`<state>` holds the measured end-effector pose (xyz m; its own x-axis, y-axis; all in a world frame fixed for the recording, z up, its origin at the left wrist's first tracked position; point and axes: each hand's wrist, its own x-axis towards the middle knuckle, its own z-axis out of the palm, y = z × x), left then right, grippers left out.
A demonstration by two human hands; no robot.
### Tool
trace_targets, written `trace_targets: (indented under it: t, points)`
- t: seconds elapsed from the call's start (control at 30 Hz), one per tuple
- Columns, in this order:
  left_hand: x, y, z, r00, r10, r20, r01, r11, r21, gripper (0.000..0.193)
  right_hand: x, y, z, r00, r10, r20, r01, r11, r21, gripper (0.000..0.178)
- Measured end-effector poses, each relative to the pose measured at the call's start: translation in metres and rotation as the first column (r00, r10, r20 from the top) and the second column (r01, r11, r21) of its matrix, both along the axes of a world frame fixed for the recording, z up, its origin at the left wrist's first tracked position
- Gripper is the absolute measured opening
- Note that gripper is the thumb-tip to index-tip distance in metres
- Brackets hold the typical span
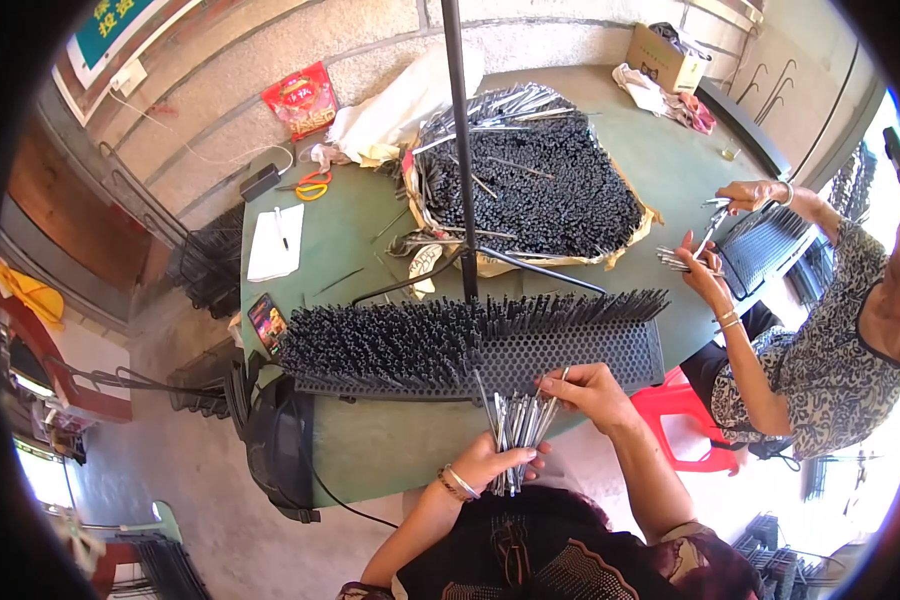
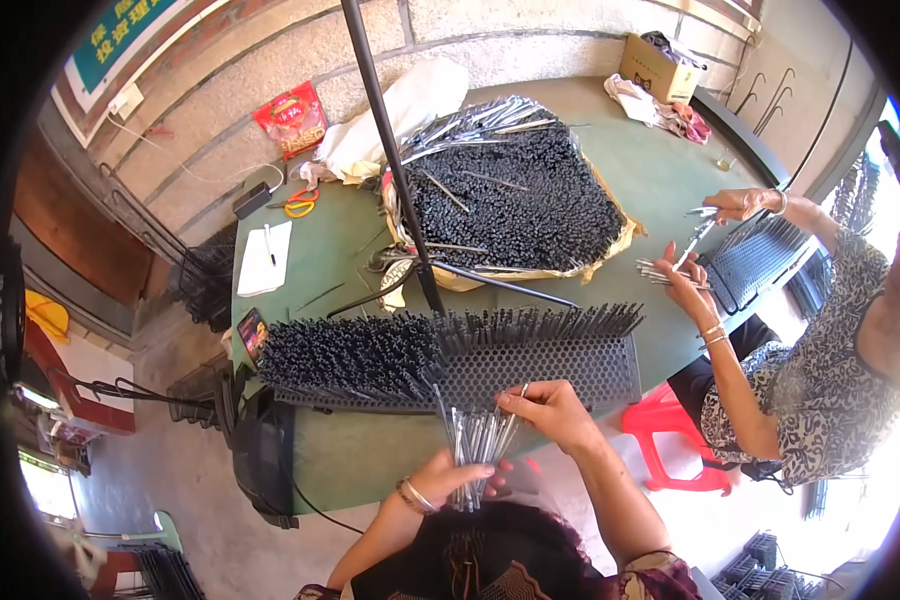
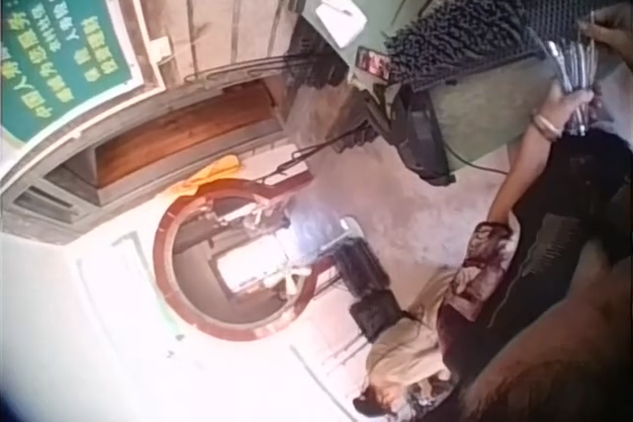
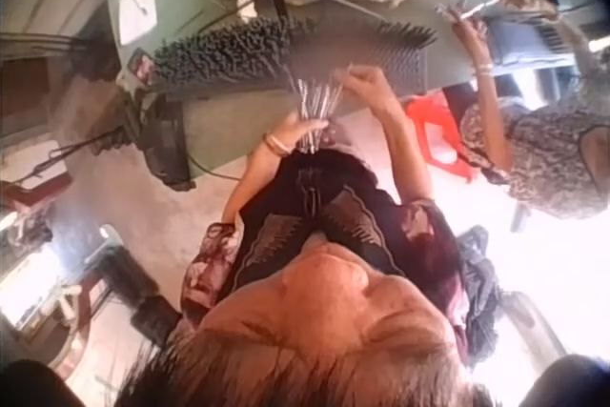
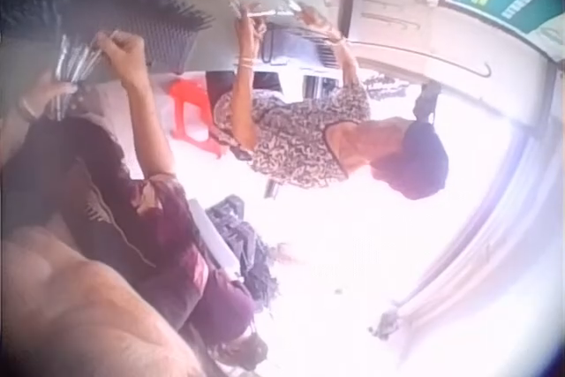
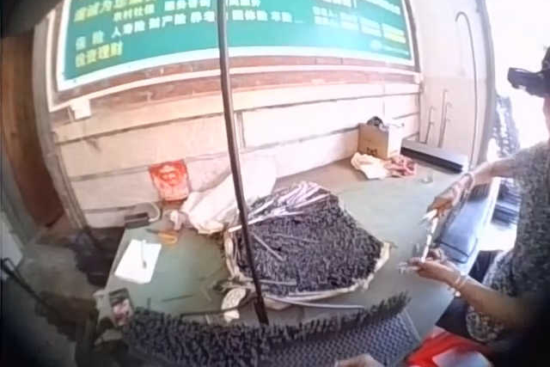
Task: The person assembles industrial components by hand, inserting metal pins into a grid-like base.
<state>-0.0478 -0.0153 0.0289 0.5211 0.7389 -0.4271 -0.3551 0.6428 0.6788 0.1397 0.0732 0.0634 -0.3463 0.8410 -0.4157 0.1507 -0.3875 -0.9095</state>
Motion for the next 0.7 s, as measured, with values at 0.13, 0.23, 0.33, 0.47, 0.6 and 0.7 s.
trace_targets:
  t: [0.13, 0.23, 0.33, 0.47, 0.6, 0.7]
  points:
    - [0.003, -0.004, 0.003, 1.000, -0.023, 0.015, 0.022, 0.999, 0.039, 0.032, 0.004, -0.001, 0.005, 0.997, -0.073, -0.023, 0.075, 0.992, 0.101, 0.018]
    - [0.004, -0.003, -0.010, 0.999, -0.044, 0.008, 0.044, 0.999, 0.000, 0.039, 0.009, 0.011, 0.022, 0.988, -0.151, -0.023, 0.153, 0.973, 0.174, 0.017]
    - [0.004, -0.006, -0.006, 0.997, -0.004, 0.074, 0.006, 1.000, -0.015, 0.043, 0.010, 0.022, 0.048, 0.962, -0.271, -0.038, 0.266, 0.889, 0.373, 0.019]
    - [0.009, -0.004, -0.014, 0.995, 0.039, 0.091, -0.032, 0.997, -0.068, 0.039, -0.017, 0.035, 0.056, 0.971, -0.190, -0.148, 0.240, 0.802, 0.547, 0.012]
    - [0.008, -0.003, -0.023, 0.998, 0.033, -0.053, -0.035, 0.999, -0.032, 0.021, -0.045, 0.054, 0.038, 0.990, -0.143, -0.015, 0.103, 0.633, 0.767, 0.010]
    - [0.004, -0.005, -0.017, 0.998, 0.040, -0.053, -0.042, 0.999, -0.028, 0.023, -0.055, 0.060, 0.027, 0.995, -0.098, 0.026, 0.038, 0.602, 0.798, 0.009]
